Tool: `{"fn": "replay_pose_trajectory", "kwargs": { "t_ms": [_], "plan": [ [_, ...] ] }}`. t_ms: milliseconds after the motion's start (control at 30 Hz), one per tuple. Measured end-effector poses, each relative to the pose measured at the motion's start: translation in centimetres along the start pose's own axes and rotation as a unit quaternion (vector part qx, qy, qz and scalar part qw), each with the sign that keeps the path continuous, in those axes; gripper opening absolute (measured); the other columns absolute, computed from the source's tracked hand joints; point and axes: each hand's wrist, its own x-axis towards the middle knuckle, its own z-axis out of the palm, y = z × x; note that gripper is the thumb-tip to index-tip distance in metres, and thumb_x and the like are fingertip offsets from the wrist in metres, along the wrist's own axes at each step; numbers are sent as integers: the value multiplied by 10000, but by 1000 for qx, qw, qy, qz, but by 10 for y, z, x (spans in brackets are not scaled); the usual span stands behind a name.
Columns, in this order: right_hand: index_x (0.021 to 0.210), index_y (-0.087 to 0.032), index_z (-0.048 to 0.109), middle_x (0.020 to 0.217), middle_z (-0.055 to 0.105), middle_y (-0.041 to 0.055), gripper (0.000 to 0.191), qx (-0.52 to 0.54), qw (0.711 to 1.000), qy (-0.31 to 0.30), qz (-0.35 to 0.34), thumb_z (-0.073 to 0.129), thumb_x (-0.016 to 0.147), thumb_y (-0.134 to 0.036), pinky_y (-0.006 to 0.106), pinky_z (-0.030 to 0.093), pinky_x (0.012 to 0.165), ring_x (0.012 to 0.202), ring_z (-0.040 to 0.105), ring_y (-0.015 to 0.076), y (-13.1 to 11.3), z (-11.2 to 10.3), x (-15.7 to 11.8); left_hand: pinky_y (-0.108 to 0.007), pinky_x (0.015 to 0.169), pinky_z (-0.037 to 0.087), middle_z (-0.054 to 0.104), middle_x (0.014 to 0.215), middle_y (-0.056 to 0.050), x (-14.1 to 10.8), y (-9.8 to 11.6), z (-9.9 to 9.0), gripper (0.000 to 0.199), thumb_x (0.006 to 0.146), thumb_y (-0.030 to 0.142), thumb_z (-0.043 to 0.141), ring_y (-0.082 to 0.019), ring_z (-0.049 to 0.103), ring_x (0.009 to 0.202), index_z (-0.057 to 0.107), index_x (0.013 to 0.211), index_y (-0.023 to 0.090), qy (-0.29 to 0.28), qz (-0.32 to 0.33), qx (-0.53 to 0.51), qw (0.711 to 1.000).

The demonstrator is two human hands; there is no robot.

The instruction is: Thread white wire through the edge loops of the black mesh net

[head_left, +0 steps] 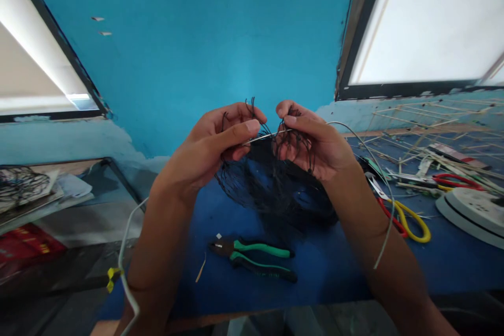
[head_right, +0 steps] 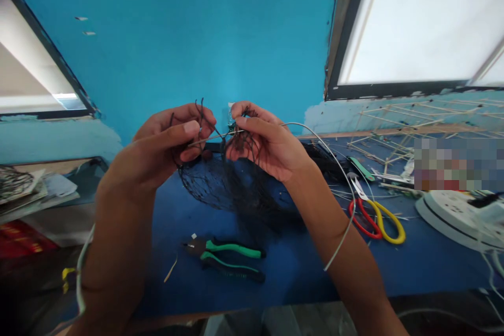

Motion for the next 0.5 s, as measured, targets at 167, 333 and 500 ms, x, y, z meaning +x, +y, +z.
{"fn": "replay_pose_trajectory", "kwargs": {
  "t_ms": [167, 333, 500],
  "plan": [
    [991, -230, 541, 807, 648, -14, 103, 20, 999, -14, 20, 629, 943, -252, 418, 635, 920, 831, 750, 156, -3, 2, -2, -156, 455, 432, 608, 742, 4, -2, 2, -2, 234, 820, 292, 785, -68, 573, 557, 725, 1012, 173, 14, -5, -22, 1000],
    [1040, -247, 522, 769, 621, -25, 108, 27, 998, -49, 39, 586, 985, -315, 362, 657, 805, 823, 743, 162, -2, 5, -4, -142, 444, 424, 636, 724, 11, 0, 0, -3, 216, 769, 221, 836, -70, 613, 575, 705, 931, 164, 14, 13, -20, 1000],
    [1044, -241, 495, 654, 518, -85, 123, 45, 995, -85, 12, 562, 1014, -340, 244, 613, 629, 553, 572, 75, 5, 11, -3, -151, 409, 385, 615, 675, 20, -3, 3, 2, 230, 755, 264, 864, -69, 586, 527, 691, 873, 169, 4, -2, 2, 1000]
  ]
}}
